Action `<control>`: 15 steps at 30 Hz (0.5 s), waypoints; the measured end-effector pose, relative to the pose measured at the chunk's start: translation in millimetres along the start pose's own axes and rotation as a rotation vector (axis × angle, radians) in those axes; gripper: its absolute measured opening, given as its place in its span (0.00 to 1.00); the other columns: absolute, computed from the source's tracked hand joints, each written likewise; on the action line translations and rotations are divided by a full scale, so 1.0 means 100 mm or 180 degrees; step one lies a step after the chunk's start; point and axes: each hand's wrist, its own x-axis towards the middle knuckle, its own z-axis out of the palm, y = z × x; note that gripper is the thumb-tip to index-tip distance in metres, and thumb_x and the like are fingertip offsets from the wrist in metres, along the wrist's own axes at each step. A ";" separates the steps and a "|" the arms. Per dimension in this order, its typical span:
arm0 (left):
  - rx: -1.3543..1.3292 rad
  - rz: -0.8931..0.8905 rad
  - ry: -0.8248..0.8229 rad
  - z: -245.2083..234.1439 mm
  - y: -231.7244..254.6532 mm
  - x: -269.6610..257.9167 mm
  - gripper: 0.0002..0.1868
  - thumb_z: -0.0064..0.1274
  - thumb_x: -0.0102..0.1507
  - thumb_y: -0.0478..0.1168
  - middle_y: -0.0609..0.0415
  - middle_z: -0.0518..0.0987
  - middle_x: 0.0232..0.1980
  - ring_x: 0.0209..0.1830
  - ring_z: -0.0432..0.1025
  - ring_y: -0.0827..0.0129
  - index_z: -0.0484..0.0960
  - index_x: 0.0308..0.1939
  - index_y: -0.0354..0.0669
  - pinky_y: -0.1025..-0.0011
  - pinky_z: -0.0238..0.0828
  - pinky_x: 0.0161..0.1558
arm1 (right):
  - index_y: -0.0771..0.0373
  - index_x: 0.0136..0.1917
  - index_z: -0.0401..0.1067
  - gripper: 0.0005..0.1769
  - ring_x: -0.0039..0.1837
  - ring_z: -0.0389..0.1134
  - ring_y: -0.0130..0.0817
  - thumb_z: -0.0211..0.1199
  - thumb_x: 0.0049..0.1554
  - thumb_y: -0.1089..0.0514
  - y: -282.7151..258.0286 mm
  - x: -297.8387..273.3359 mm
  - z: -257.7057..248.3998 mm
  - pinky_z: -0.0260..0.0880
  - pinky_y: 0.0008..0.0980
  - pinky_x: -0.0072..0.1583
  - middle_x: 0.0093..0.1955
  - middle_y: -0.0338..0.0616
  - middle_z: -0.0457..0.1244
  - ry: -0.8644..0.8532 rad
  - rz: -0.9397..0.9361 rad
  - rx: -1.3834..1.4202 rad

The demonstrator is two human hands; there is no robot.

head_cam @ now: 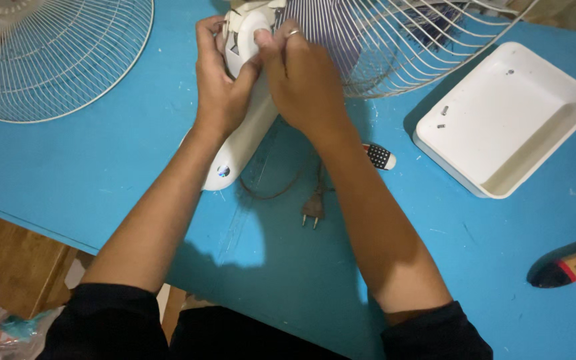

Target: The person assembles a table fan by attaching the neck to the base, securing it with a screwdriver, and then fitting the front and rear wire cages onto the fan head. The person uses a screwdriver to tighten the mounting screw and aligns the cages before snapping them into place.

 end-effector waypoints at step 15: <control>0.0365 0.0087 -0.0031 -0.04 -0.02 -0.05 0.28 0.55 0.70 0.29 0.41 0.79 0.62 0.64 0.76 0.60 0.56 0.68 0.37 0.67 0.70 0.69 | 0.65 0.48 0.70 0.15 0.40 0.71 0.48 0.55 0.68 0.51 0.19 0.01 0.09 0.67 0.44 0.45 0.36 0.55 0.66 -0.0237 0.0121 0.0356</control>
